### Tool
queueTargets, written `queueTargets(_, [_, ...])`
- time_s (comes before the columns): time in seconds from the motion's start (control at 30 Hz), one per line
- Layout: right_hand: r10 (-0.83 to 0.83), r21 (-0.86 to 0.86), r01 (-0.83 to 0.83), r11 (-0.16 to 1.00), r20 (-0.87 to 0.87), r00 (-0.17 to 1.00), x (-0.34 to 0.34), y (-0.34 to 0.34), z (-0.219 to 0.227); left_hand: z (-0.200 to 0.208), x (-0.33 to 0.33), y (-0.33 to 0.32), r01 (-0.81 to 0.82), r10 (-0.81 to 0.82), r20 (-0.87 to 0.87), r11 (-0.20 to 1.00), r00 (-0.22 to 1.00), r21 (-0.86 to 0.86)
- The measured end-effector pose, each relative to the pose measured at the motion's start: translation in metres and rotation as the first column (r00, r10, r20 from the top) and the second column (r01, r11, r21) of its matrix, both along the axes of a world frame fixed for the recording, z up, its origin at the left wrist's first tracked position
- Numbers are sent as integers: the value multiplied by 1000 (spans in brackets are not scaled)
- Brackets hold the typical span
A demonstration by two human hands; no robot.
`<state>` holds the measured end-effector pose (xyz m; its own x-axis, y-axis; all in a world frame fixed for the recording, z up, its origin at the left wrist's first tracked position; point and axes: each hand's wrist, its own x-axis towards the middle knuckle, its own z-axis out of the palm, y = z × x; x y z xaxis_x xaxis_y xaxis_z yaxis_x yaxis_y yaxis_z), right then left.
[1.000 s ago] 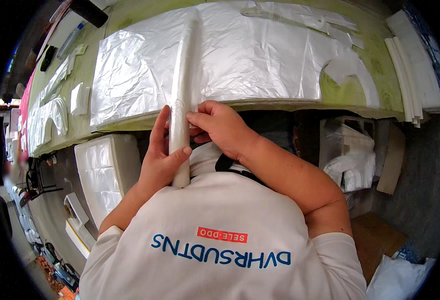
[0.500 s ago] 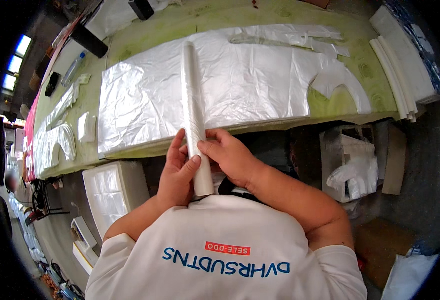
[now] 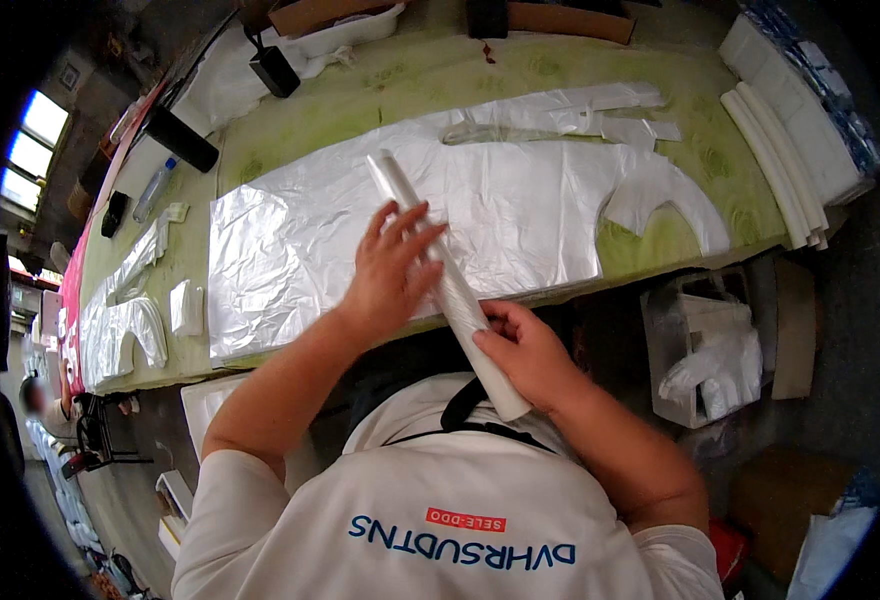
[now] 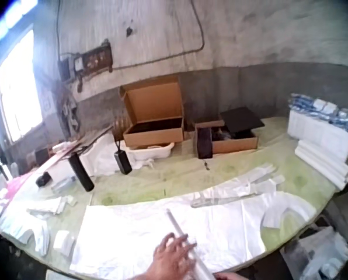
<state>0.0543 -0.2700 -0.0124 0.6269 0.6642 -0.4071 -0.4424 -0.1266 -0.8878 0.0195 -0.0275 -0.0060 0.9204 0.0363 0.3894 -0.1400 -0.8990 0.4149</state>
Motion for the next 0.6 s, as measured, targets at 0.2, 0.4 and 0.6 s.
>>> queueTargets(0.2, [20,12,-21,1000,23,1000,2,-29,-6,3,79,89,-453,394,-239,653,888,-607])
queueTargets(0.4, [72,-28,-71,997,62,995,8,-45,2,47,81,115,-503,-50,-743,705,668,-500])
queueTargets(0.6, [137,-81,-124,989,173,975,17,-42,0,48,104,126,-510,-100,-801,723,590,-466])
